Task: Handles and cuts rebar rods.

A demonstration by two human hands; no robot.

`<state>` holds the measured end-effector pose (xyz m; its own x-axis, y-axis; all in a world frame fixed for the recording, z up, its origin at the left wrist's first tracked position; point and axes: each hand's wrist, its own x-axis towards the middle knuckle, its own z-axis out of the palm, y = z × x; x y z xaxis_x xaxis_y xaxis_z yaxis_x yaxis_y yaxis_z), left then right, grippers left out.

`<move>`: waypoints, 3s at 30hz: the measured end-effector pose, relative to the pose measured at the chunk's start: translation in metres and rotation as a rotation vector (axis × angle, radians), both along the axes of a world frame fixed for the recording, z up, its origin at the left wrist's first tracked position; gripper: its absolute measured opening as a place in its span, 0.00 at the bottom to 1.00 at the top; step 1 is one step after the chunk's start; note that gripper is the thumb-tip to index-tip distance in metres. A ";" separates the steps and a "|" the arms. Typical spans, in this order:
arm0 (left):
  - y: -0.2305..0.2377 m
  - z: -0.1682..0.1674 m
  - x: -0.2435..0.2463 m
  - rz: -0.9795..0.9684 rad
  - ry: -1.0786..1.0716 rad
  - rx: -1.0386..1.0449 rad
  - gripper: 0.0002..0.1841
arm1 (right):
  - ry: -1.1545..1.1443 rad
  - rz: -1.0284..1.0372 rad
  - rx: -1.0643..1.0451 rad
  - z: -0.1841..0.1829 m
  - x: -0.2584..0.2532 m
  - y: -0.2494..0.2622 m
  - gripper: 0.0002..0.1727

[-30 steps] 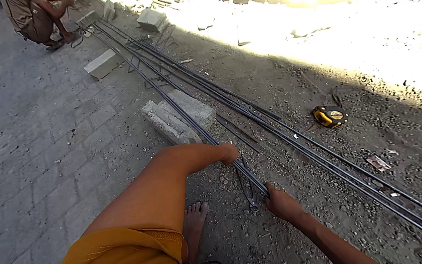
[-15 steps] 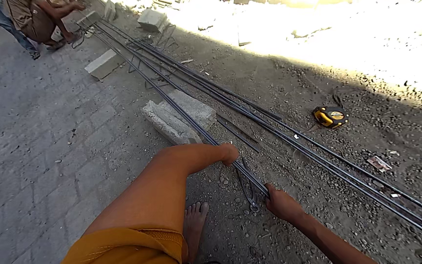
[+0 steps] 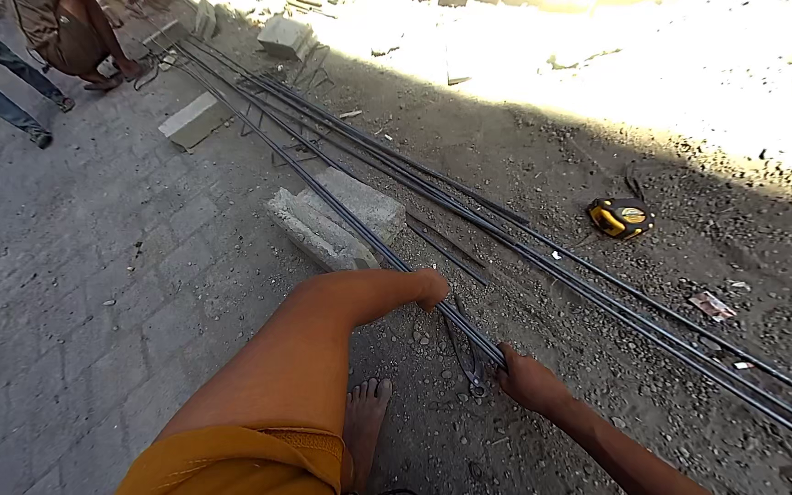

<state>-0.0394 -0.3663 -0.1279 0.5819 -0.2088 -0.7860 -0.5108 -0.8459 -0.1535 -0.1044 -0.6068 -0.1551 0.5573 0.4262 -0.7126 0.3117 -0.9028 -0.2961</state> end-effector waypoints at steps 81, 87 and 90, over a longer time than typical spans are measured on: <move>-0.004 0.002 0.004 0.006 0.004 -0.001 0.15 | 0.008 0.014 0.003 0.003 0.008 -0.005 0.23; -0.004 0.002 0.003 -0.003 0.012 0.005 0.14 | 0.012 0.015 0.024 -0.001 0.007 -0.005 0.21; -0.001 0.002 0.001 -0.010 0.023 -0.019 0.13 | 0.011 0.011 0.033 -0.002 0.002 -0.005 0.20</move>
<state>-0.0388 -0.3677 -0.1258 0.5617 -0.2292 -0.7949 -0.5220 -0.8436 -0.1256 -0.1023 -0.6122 -0.1574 0.5443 0.4556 -0.7044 0.3184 -0.8890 -0.3290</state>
